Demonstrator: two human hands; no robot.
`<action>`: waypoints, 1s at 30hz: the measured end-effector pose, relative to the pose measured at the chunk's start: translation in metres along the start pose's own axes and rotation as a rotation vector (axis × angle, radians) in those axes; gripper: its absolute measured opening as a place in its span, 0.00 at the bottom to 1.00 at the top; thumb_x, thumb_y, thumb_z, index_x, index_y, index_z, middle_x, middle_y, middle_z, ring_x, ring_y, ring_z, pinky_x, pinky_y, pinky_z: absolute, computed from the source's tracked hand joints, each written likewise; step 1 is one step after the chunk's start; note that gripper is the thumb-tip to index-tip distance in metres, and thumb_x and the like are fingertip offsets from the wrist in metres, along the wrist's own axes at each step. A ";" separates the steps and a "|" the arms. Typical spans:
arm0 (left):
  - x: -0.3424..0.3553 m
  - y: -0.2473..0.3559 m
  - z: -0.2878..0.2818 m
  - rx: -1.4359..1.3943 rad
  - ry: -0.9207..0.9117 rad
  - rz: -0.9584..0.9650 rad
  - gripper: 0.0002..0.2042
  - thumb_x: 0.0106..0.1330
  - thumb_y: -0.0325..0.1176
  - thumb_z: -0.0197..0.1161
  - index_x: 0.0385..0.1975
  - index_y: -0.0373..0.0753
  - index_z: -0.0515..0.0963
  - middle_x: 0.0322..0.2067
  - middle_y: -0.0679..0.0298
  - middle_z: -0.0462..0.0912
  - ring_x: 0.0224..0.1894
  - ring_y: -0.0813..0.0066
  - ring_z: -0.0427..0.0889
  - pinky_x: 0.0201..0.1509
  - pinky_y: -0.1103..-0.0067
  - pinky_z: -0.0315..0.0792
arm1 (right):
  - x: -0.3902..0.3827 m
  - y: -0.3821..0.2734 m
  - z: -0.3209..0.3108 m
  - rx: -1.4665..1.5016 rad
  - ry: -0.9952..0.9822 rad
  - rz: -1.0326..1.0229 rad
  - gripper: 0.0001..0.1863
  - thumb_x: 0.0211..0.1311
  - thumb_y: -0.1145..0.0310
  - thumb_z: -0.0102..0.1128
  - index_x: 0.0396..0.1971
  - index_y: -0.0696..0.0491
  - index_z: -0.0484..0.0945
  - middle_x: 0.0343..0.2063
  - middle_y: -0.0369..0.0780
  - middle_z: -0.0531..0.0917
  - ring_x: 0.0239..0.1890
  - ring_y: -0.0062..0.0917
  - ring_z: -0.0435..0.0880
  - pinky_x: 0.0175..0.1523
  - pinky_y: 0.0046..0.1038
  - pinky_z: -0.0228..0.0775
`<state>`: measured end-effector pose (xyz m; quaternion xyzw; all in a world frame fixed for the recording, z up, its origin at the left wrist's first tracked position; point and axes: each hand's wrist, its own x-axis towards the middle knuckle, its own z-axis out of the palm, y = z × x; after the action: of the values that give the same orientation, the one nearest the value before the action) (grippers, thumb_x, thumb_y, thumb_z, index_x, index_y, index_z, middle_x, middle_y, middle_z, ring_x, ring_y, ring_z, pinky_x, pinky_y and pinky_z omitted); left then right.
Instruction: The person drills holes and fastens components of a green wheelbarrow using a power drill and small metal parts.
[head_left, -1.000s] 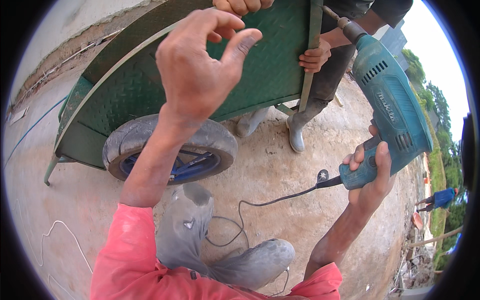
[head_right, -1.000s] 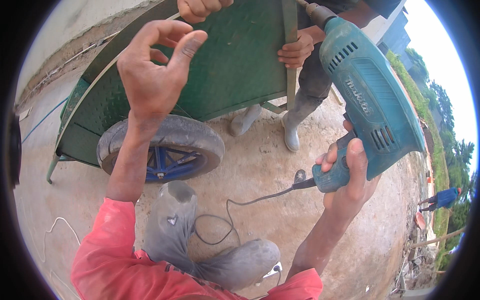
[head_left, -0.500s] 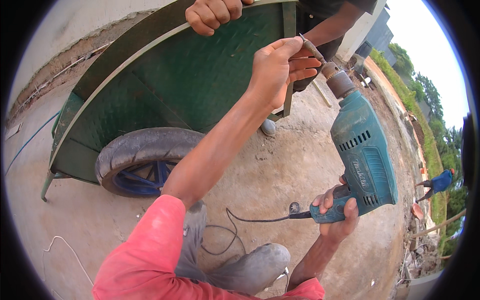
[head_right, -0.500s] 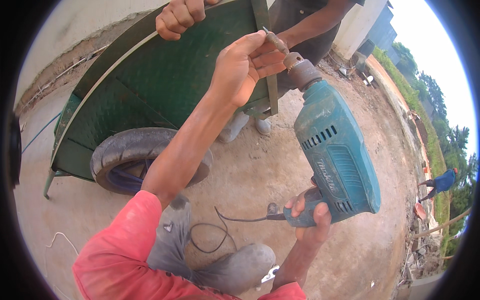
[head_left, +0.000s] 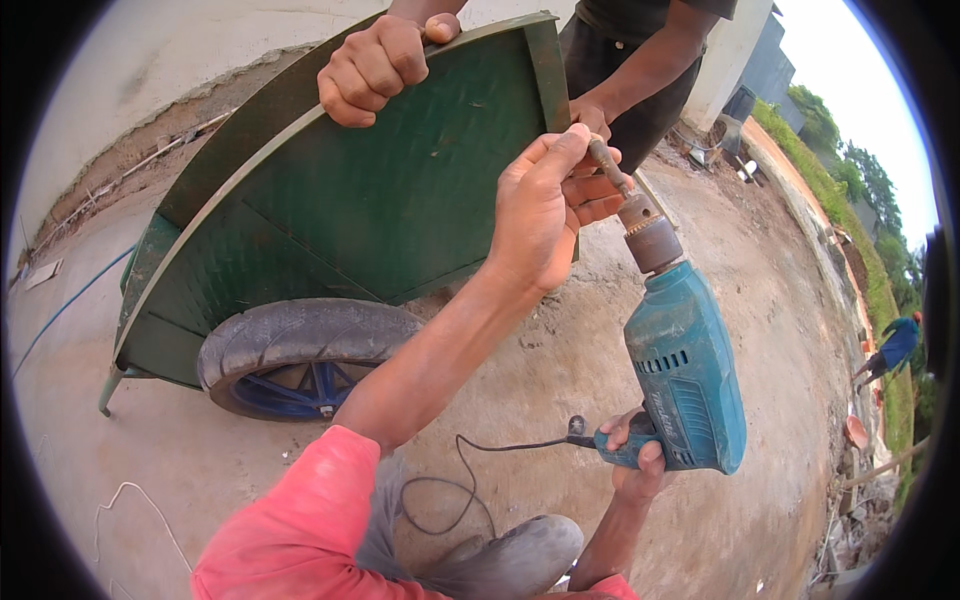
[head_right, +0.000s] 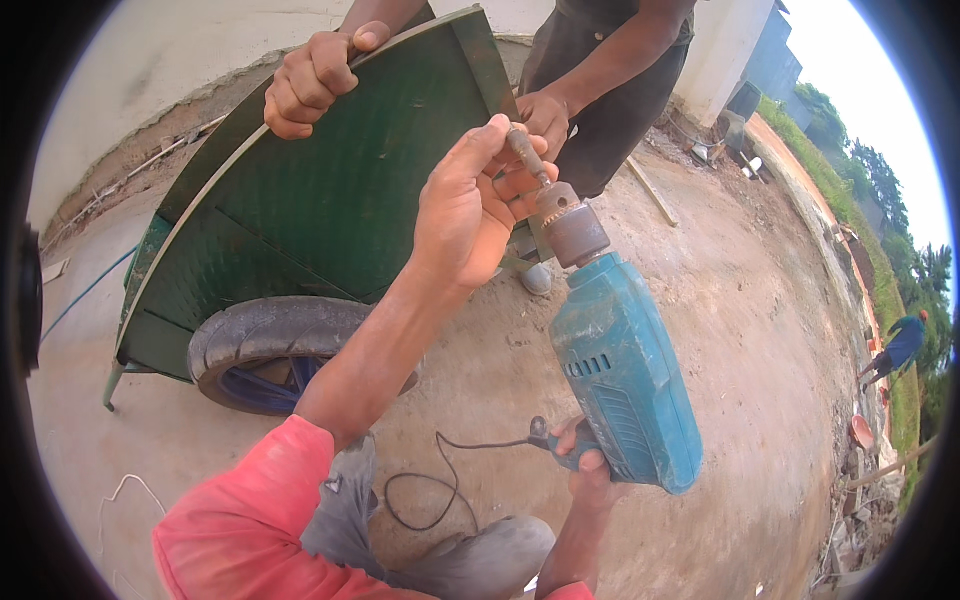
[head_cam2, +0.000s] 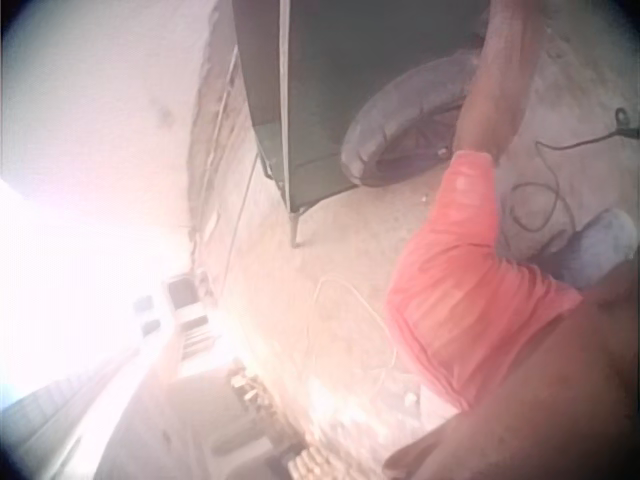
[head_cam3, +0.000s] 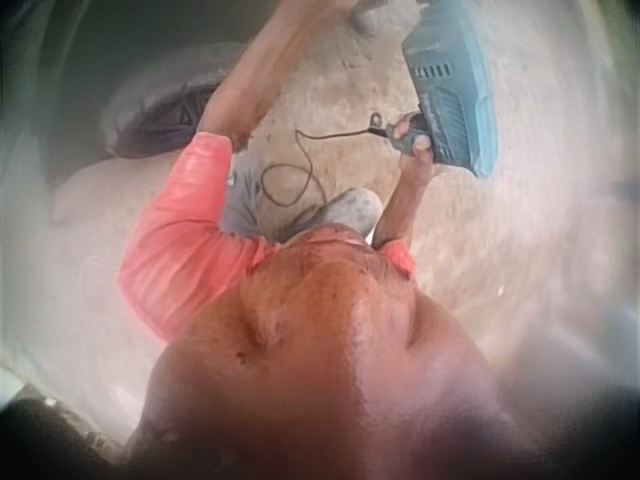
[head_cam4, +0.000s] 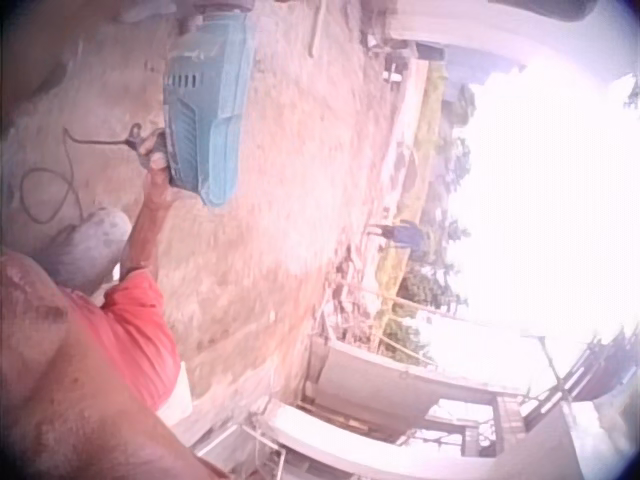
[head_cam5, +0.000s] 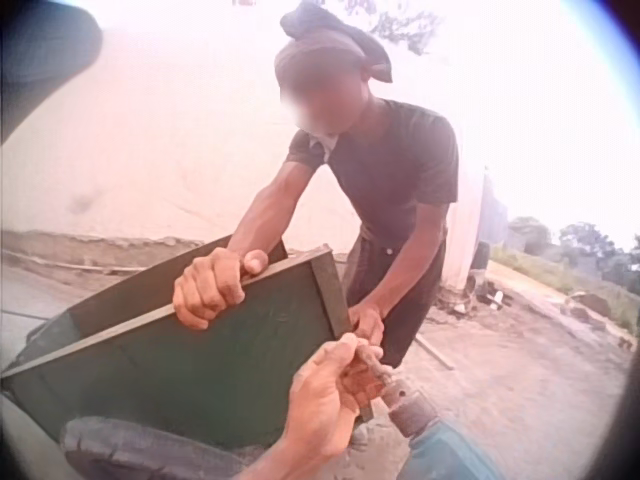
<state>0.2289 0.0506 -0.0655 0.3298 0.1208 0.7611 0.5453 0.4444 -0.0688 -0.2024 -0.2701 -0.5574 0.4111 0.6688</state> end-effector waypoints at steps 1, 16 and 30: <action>0.003 -0.002 0.002 0.001 0.011 0.014 0.12 0.76 0.42 0.61 0.44 0.38 0.77 0.40 0.60 0.84 0.39 0.69 0.85 0.49 0.70 0.79 | 0.005 0.000 0.002 -0.022 -0.005 0.024 0.37 0.59 0.46 0.73 0.54 0.63 0.73 0.24 0.42 0.81 0.24 0.25 0.81 0.38 0.35 0.79; 0.006 0.015 0.021 0.183 0.232 0.044 0.16 0.79 0.44 0.55 0.48 0.34 0.74 0.41 0.58 0.80 0.38 0.72 0.81 0.46 0.65 0.84 | 0.028 -0.030 0.010 -0.107 -0.110 0.212 0.26 0.57 0.55 0.78 0.42 0.62 0.80 0.27 0.37 0.80 0.25 0.22 0.76 0.39 0.30 0.75; -0.001 0.068 0.033 0.732 0.208 0.124 0.10 0.76 0.37 0.59 0.40 0.35 0.80 0.37 0.61 0.86 0.36 0.78 0.81 0.42 0.73 0.78 | 0.045 -0.062 0.044 -0.217 -0.010 0.000 0.25 0.61 0.57 0.76 0.44 0.64 0.79 0.27 0.40 0.83 0.24 0.22 0.80 0.33 0.27 0.74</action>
<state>0.1985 0.0183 -0.0038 0.4305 0.4192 0.7283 0.3293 0.4194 -0.0670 -0.1174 -0.3391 -0.6020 0.3496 0.6328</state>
